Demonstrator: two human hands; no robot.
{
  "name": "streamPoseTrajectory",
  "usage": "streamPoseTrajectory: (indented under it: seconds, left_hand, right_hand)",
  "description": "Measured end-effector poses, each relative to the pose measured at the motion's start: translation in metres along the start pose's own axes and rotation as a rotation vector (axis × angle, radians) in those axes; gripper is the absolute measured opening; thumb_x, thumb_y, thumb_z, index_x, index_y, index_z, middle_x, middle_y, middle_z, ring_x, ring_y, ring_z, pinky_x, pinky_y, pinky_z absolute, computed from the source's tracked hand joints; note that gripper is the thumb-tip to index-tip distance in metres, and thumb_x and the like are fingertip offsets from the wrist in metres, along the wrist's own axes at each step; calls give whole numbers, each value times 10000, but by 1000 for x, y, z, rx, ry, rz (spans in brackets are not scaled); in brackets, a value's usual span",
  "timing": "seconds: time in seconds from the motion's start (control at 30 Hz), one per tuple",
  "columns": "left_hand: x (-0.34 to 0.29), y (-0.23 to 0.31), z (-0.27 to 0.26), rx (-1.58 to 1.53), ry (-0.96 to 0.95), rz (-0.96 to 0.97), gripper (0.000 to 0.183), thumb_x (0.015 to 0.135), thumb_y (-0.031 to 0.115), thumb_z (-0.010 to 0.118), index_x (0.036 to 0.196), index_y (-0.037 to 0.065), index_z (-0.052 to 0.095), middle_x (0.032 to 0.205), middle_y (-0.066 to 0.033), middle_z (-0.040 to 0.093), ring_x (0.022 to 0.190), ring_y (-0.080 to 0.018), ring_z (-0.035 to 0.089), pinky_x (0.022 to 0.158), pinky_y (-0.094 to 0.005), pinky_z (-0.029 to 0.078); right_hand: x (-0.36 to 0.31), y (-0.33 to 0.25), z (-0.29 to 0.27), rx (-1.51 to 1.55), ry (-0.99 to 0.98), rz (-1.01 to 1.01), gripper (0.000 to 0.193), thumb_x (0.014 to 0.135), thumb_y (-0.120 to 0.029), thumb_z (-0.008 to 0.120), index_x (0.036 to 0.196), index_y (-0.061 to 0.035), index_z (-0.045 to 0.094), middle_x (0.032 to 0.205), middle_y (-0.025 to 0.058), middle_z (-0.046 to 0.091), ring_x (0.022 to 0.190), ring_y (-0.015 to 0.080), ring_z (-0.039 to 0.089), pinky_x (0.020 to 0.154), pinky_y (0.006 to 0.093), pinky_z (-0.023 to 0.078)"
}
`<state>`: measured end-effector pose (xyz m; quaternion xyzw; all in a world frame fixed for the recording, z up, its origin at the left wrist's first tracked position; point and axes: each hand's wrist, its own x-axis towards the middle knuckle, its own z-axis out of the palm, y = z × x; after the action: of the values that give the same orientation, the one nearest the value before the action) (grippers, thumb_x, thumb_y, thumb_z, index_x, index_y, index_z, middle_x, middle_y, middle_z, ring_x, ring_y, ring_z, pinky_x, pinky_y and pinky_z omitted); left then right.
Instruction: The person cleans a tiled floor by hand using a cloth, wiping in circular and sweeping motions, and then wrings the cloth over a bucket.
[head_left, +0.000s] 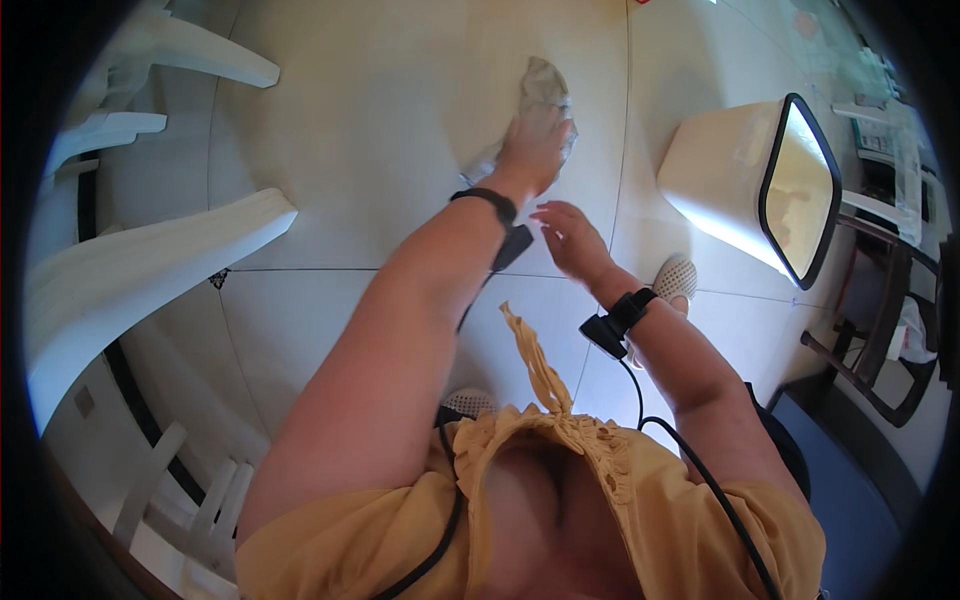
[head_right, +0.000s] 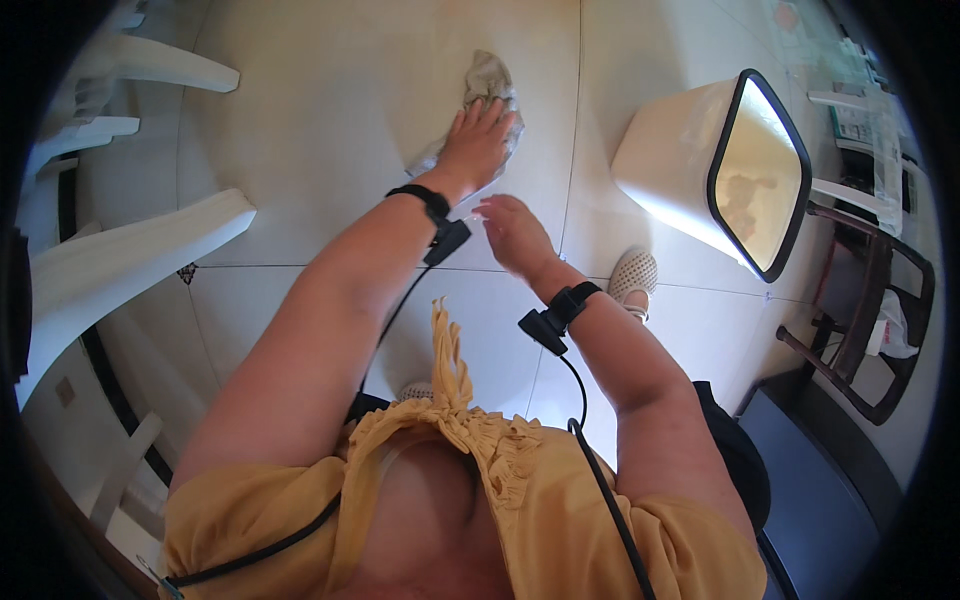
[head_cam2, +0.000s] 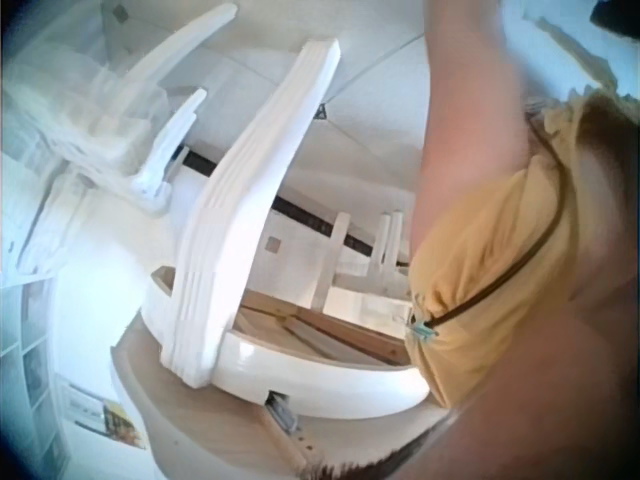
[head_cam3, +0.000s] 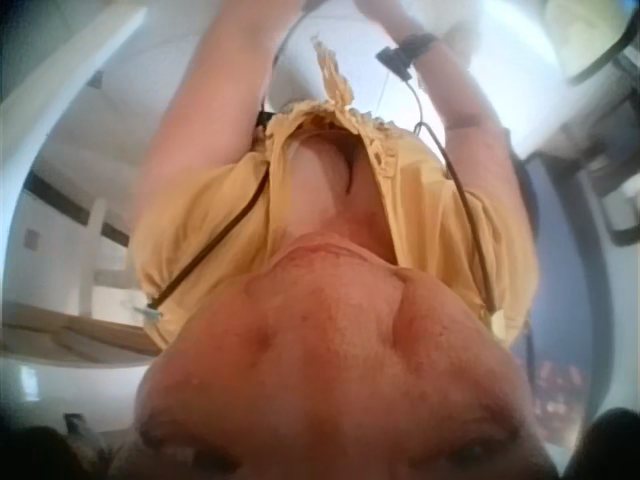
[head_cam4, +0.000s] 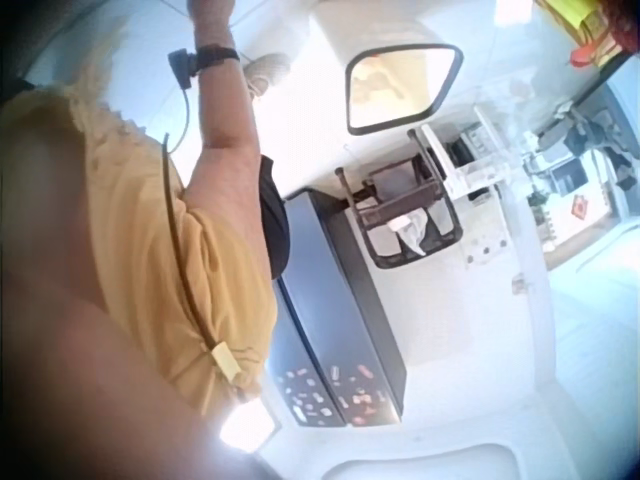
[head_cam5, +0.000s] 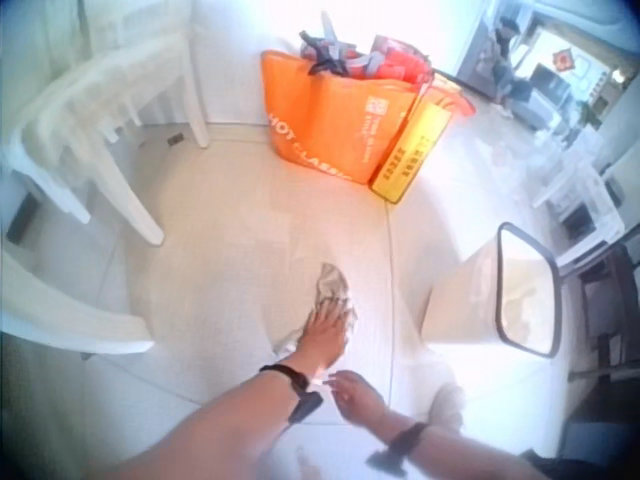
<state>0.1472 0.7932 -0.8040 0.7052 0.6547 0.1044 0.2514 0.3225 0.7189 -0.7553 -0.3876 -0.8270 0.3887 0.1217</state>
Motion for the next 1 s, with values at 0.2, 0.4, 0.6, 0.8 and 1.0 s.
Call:
streamPoseTrajectory:
  seconds: [0.2, 0.4, 0.6, 0.8, 1.0]
  left_hand:
    - [-75, -141, -55, 275, 520, -259, 612, 926, 346, 611, 1444, 78, 427, 1515, -198, 392, 1450, -384, 294, 1171, -552, 234]
    - [-125, -200, -45, 314, 445, -576, 699, 929, 384, 593, 1515, 87, 356, 1598, -177, 301, 1497, -365, 225, 1211, -556, 150]
    - [-123, -189, -56, 249, 382, -633, 717, 909, 376, 599, 1517, 84, 356, 1608, -173, 286, 1502, -360, 217, 1216, -552, 136]
    - [-124, -193, -53, 234, 358, -643, 729, 904, 389, 600, 1520, 86, 358, 1613, -161, 272, 1509, -351, 200, 1219, -553, 124]
    - [-124, -192, -54, 227, 320, -662, 739, 890, 404, 610, 1511, 84, 368, 1605, -160, 278, 1513, -349, 186, 1224, -547, 103]
  right_hand:
    - [54, 9, -17, -299, 306, -44, 648, 792, -226, 807, 1370, -89, 549, 1460, 214, 467, 1363, 428, 407, 1126, 487, 361]
    - [132, 2, 32, -325, 275, 290, 1153, 703, -544, 834, 1558, -51, 238, 1611, 286, 158, 1491, 466, 162, 1198, 558, 187]
    - [156, 45, 25, -476, 253, 283, 1062, 791, -531, 754, 1567, -34, 227, 1619, 282, 165, 1498, 452, 162, 1215, 545, 133]
    - [282, 121, -45, -698, 499, 306, 930, 862, -620, 618, 1539, -48, 338, 1558, 333, 286, 1471, 458, 228, 1187, 569, 182]
    - [421, 77, 9, -721, 420, 69, 777, 925, -576, 534, 1512, -84, 404, 1569, 244, 329, 1457, 440, 264, 1188, 543, 206]
